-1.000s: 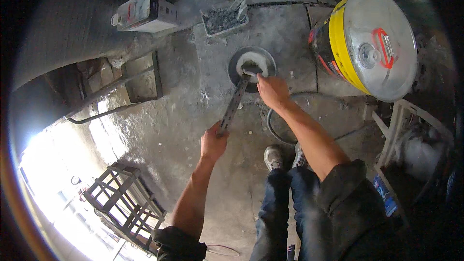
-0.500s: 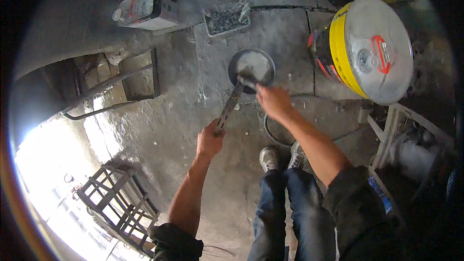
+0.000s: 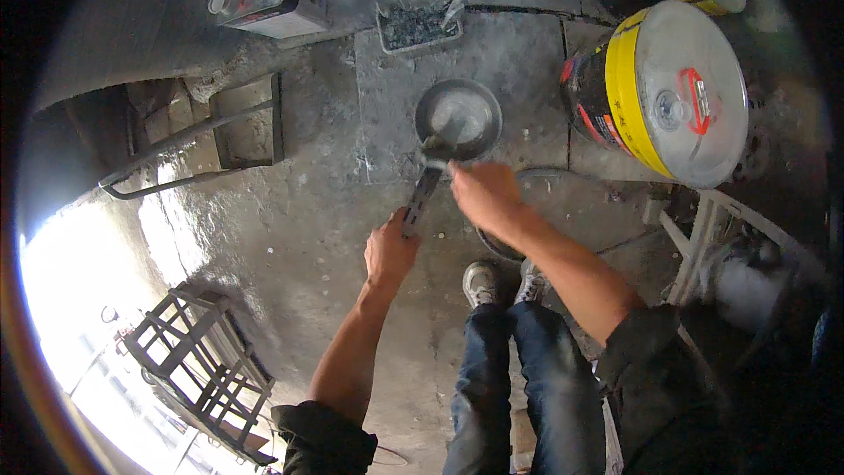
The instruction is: The person stirs a liquid in a bucket, then pours liquid from several metal cans into a plastic cup using a funnel. The person also scrapes residue from a funnel with a metal tool.
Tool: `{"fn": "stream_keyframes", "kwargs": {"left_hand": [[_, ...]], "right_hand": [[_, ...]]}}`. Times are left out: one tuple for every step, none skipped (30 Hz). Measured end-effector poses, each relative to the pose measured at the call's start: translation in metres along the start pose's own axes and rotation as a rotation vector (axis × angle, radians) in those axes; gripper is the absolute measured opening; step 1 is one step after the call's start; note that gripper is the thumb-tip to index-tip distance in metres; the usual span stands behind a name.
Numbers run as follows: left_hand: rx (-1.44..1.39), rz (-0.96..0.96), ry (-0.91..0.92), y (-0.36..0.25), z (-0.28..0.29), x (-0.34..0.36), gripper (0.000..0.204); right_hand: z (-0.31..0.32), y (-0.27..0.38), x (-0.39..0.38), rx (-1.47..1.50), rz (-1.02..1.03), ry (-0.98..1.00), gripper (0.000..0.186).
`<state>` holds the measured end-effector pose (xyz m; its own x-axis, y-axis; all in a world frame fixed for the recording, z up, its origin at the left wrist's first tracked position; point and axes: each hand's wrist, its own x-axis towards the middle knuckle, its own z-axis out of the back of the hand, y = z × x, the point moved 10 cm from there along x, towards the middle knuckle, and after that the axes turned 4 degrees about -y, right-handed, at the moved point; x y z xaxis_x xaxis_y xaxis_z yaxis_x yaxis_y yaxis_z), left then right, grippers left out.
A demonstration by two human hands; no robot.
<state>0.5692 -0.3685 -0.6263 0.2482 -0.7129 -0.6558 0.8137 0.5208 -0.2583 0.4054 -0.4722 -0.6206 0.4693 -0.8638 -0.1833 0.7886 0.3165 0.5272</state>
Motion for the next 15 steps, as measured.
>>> {"fn": "stream_keyframes", "kwargs": {"left_hand": [[-0.005,0.041,0.039,-0.002,-0.004,-0.001,0.059],[-0.018,0.041,0.038,-0.003,-0.007,-0.002,0.059],[-0.021,0.041,0.035,-0.003,-0.009,-0.003,0.059],[-0.023,0.039,0.033,-0.003,-0.01,-0.003,0.059],[-0.025,0.047,0.044,-0.005,-0.013,-0.003,0.058],[-0.026,0.064,0.055,-0.003,-0.015,-0.006,0.058],[-0.029,0.074,0.065,-0.004,-0.015,-0.008,0.058],[-0.047,0.042,0.048,-0.006,-0.013,-0.006,0.058],[-0.063,0.028,0.034,0.002,-0.013,-0.006,0.058],[-0.087,0.009,0.015,0.002,-0.01,-0.004,0.058],[-0.06,0.017,0.013,0.006,-0.008,-0.004,0.058],[-0.035,0.03,0.005,0.008,0.0,-0.006,0.057],[-0.013,0.032,0.003,0.006,0.001,-0.004,0.057],[0.0,0.046,0.008,0.009,0.0,-0.004,0.057],[0.013,0.052,0.017,0.011,-0.003,-0.004,0.058]], "right_hand": [[0.003,0.005,-0.007,-0.014,-0.015,0.023,0.028],[0.005,0.006,-0.011,-0.028,-0.029,0.047,0.028],[0.0,-0.006,-0.008,-0.041,-0.066,0.024,0.029],[-0.015,-0.028,-0.001,-0.055,-0.105,0.0,0.029],[-0.023,-0.048,0.008,-0.07,-0.144,-0.021,0.03],[-0.026,-0.064,0.016,-0.096,-0.224,0.063,0.03],[-0.023,-0.081,0.025,-0.094,-0.234,0.042,0.029],[-0.021,-0.093,0.028,-0.093,-0.246,0.02,0.028],[-0.028,-0.081,0.024,-0.073,-0.218,0.034,0.028],[-0.027,-0.066,0.019,-0.063,-0.185,0.045,0.028],[-0.026,-0.049,0.012,-0.053,-0.154,0.055,0.028],[-0.017,-0.022,0.001,-0.055,-0.091,0.069,0.029],[-0.009,-0.006,-0.009,-0.038,-0.099,0.122,0.03],[-0.007,0.005,-0.012,-0.01,-0.105,0.172,0.03],[-0.005,0.0,-0.009,-0.032,-0.106,0.125,0.03]]}}
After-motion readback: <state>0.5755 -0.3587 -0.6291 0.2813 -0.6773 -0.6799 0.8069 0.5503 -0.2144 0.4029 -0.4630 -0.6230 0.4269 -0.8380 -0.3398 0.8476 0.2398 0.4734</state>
